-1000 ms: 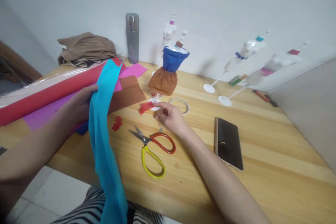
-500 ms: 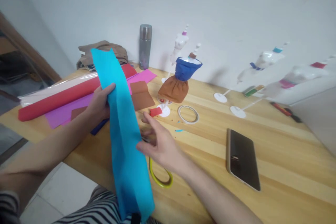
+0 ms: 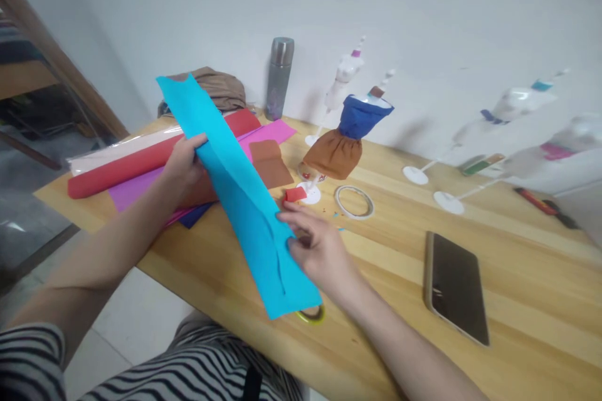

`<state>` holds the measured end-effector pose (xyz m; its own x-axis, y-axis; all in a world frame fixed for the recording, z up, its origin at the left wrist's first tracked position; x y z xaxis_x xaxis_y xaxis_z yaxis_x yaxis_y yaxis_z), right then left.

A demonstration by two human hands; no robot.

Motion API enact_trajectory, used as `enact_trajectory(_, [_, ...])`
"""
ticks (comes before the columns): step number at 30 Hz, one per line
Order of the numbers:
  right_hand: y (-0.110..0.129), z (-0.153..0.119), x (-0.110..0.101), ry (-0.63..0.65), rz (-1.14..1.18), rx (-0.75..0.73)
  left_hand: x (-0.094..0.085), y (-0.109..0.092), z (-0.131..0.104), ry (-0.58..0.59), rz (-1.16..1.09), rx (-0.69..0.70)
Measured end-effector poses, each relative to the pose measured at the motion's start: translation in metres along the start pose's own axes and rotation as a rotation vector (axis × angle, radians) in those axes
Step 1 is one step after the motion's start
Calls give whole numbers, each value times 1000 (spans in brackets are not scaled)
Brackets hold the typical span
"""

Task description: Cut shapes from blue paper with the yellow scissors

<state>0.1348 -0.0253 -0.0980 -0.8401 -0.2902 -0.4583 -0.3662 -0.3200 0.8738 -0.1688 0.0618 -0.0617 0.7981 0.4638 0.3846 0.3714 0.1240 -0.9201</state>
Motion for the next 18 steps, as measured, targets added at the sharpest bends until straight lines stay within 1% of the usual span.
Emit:
enact_trajectory(1, [0, 5, -8, -12, 103, 69, -1, 1, 3, 2, 3, -21])
enact_trajectory(3, [0, 14, -19, 11, 239, 173, -2, 6, 7, 36, 12, -69])
enact_trajectory(5, [-3, 20, -26, 21, 299, 252, -1, 15, 8, 84, 18, -115])
enact_trajectory(8, [-9, 27, -31, 18, 338, 312, -1, 27, 10, 154, 51, -173])
enact_trajectory(10, [-14, 29, -33, 19, 350, 330, -6, 27, 14, 195, 180, -183])
enact_trajectory(11, [-15, 30, -33, 17, 356, 332, -10, 24, 19, 206, 299, -154])
enact_trajectory(12, [-16, 30, -33, 18, 364, 331, -15, 19, 23, 193, 465, -87])
enact_trajectory(13, [-16, 31, -33, 21, 371, 328, -20, 11, 28, 133, 657, 51])
enact_trajectory(14, [-15, 30, -33, 25, 377, 320, -25, 1, 32, 45, 846, 250])
enact_trajectory(15, [-13, 29, -32, 32, 379, 306, -28, -9, 33, -6, 984, 460])
enact_trajectory(16, [-10, 28, -30, 43, 379, 289, -29, -16, 32, 31, 1074, 629])
enact_trajectory(17, [-6, 26, -28, 50, 380, 270, -27, -22, 27, 169, 1143, 734])
enact_trajectory(18, [-2, 23, -25, 56, 389, 247, -23, -24, 20, 356, 1192, 780])
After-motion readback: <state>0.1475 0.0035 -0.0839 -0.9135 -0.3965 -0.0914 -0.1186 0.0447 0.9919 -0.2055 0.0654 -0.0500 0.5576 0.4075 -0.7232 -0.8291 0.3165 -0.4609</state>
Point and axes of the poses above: each hand's wrist, its own z-axis towards the middle knuckle, its own x-axis out of the palm, y = z × x, the point moved 1 cm from there along z, towards the middle knuckle
